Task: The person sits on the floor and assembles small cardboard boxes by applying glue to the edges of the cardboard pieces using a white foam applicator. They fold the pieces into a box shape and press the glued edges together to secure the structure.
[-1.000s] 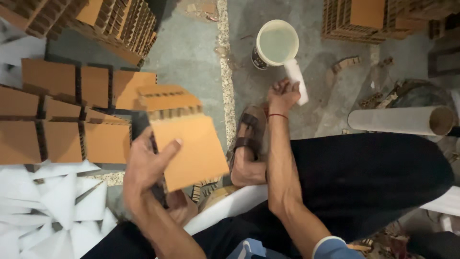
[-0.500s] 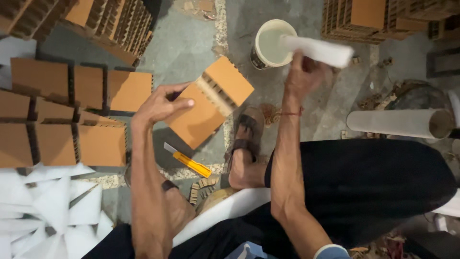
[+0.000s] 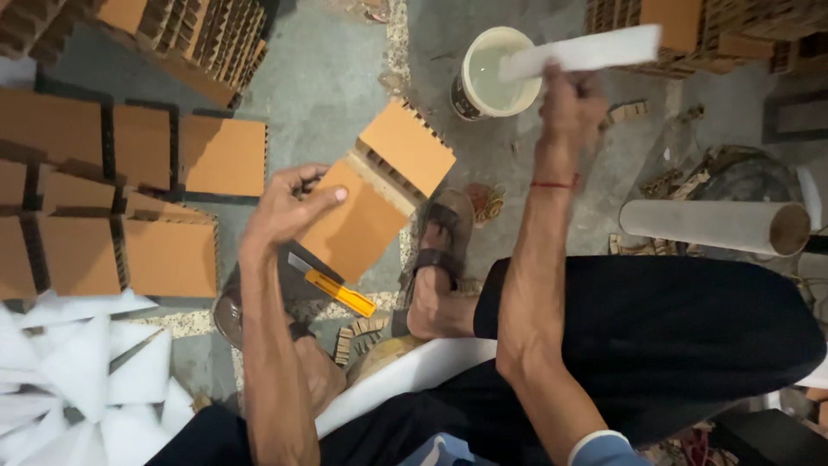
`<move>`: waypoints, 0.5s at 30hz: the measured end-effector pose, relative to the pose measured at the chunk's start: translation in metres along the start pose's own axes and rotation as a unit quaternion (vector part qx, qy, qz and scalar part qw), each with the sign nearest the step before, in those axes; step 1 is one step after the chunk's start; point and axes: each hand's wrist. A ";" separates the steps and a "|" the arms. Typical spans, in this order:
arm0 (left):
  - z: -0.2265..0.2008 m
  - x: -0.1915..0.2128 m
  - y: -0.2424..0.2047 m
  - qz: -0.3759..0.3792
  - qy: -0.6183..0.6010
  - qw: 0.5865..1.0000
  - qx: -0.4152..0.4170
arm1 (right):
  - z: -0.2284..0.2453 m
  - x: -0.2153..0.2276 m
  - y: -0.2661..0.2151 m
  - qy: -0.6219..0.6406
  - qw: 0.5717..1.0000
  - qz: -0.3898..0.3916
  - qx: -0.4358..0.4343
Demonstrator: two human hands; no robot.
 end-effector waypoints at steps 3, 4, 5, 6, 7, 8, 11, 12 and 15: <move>-0.008 0.000 0.001 0.007 -0.050 0.999 -0.001 | 0.025 0.010 -0.003 0.073 0.984 -0.044 -0.158; -0.012 -0.001 0.002 0.009 -0.047 0.999 0.002 | 0.027 0.011 -0.006 0.095 0.977 -0.045 -0.184; -0.016 -0.002 0.000 0.010 -0.045 0.999 0.005 | 0.026 0.012 -0.007 0.115 0.970 -0.047 -0.211; -0.020 -0.003 -0.001 0.012 -0.042 0.999 0.009 | 0.021 0.013 -0.009 0.121 0.965 -0.046 -0.226; -0.023 -0.004 -0.003 0.016 -0.054 0.998 0.025 | 0.012 0.011 -0.014 0.127 0.961 -0.044 -0.243; -0.025 -0.005 -0.005 0.020 -0.067 0.997 0.042 | 0.003 0.011 -0.016 0.133 0.956 -0.042 -0.259; -0.031 -0.006 -0.006 0.020 -0.053 0.998 0.038 | -0.024 0.011 -0.030 0.049 0.956 -0.080 -0.277; -0.033 -0.006 -0.007 0.018 -0.041 0.999 0.029 | -0.031 0.015 -0.032 0.046 0.951 -0.080 -0.294; -0.037 -0.007 -0.013 0.011 -0.042 0.999 -0.013 | -0.039 0.018 -0.029 0.114 0.933 -0.041 -0.338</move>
Point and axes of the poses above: each hand's wrist, its own y-axis towards the middle knuckle, its own x-axis out of the back of the hand, z = x × y, and after that the axes turned 5 degrees about z, right-handed
